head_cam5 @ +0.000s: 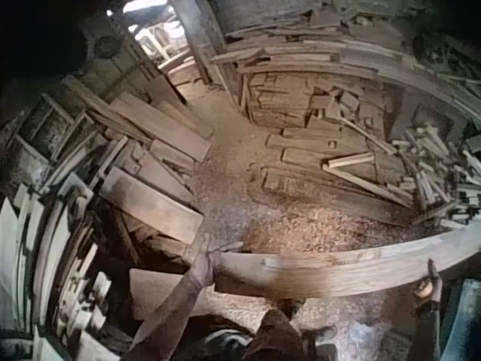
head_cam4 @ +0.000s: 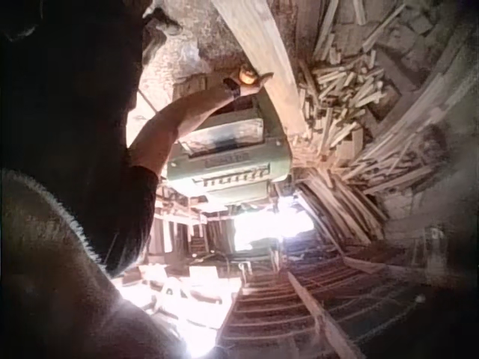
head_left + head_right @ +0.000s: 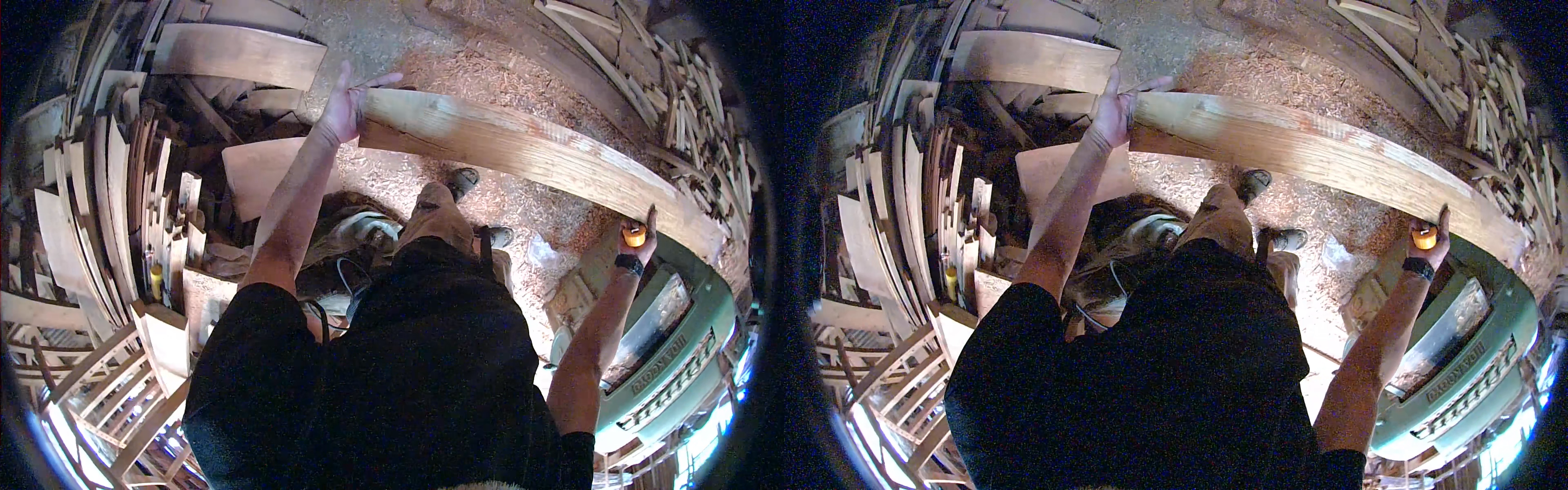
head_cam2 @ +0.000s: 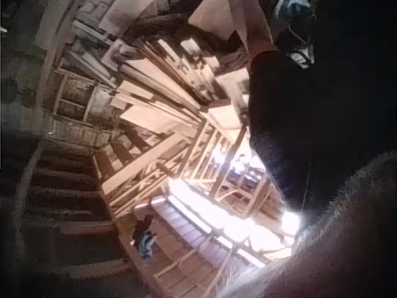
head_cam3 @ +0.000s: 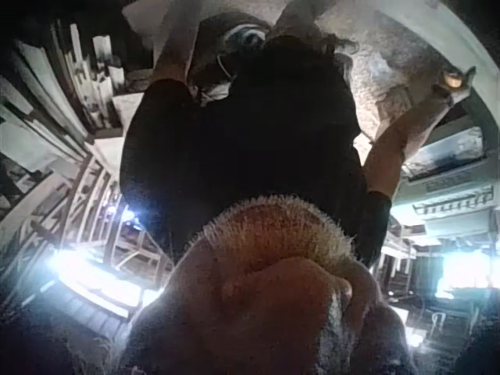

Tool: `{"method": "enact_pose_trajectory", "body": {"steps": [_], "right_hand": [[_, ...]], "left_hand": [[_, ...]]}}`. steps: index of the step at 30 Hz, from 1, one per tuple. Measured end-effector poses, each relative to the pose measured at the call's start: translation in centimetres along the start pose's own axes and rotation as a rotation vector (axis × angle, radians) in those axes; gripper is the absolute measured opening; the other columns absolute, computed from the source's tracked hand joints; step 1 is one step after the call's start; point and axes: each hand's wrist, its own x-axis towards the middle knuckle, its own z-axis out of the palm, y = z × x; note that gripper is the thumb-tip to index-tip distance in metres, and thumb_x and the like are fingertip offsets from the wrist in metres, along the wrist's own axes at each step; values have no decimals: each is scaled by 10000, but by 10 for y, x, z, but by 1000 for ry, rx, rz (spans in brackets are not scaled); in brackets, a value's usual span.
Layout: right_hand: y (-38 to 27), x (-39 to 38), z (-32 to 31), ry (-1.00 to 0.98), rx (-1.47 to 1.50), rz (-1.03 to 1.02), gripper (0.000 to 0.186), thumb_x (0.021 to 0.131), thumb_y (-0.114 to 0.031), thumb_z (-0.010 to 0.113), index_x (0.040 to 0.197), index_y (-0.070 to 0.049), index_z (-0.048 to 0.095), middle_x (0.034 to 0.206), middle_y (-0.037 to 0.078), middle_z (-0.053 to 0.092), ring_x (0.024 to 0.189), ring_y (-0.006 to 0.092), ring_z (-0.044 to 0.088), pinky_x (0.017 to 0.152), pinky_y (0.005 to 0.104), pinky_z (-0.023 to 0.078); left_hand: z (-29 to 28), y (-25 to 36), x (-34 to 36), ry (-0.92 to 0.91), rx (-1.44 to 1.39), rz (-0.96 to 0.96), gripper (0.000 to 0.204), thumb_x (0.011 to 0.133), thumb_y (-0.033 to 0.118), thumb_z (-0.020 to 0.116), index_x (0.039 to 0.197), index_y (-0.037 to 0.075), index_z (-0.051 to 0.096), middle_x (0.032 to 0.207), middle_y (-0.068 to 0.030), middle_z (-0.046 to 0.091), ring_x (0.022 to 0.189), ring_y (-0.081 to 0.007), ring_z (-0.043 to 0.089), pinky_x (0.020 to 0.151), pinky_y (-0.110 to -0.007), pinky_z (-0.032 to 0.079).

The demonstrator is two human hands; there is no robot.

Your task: The person measures a wooden board with a tape measure, feeds it through a planer machine, and repeatedly measures and planes the board.

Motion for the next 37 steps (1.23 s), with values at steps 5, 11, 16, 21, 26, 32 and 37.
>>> {"method": "enact_pose_trajectory", "body": {"steps": [5,11,16,21,26,32,37], "right_hand": [[-9,4,2,-12,-76,-49,274,951,-312,609,1176,-181,692,702,-1,578,552,154,481,534,320,377],[4,-12,12,107,-67,-101,278,950,-298,609,1191,-183,688,740,-1,568,575,147,493,551,299,399],[17,-22,-6,-18,-2,-45,291,937,-321,627,1172,-157,677,1009,28,671,743,187,570,634,337,456],[47,-49,0,100,44,-17,321,881,-382,693,1115,-162,691,1044,9,689,820,177,593,695,352,477],[63,-52,-20,136,81,3,326,888,-375,688,1100,-129,676,984,22,700,717,169,583,642,363,477],[90,-84,3,107,139,-2,267,909,-315,675,1064,-97,670,945,40,710,641,167,577,587,296,465],[103,-95,-20,-49,105,64,321,907,-369,667,1062,-88,668,907,60,710,583,160,555,597,297,481]], "left_hand": [[15,14,7,-123,-34,41,997,881,803,210,1446,3,395,1403,-219,501,1283,-340,503,1098,-457,372],[20,25,13,-91,82,32,967,895,778,264,1462,1,358,1424,-214,478,1312,-341,472,1105,-473,360],[-5,19,17,46,460,334,780,980,643,270,1386,6,465,1383,-162,527,1265,-265,507,1094,-408,380],[-22,11,1,177,460,381,689,987,584,363,1330,4,506,1346,-123,555,1227,-251,526,1089,-400,376],[9,-3,-12,125,1808,1002,910,658,553,805,1365,74,488,1366,-206,497,1304,-393,440,1116,-490,317],[73,-81,6,7,1943,693,1136,548,637,809,1457,119,368,1493,-213,329,1395,-450,276,1104,-661,197],[61,-84,36,-154,2111,570,1197,573,769,708,1521,192,259,1606,-157,128,1479,-420,77,1122,-684,71]]}}
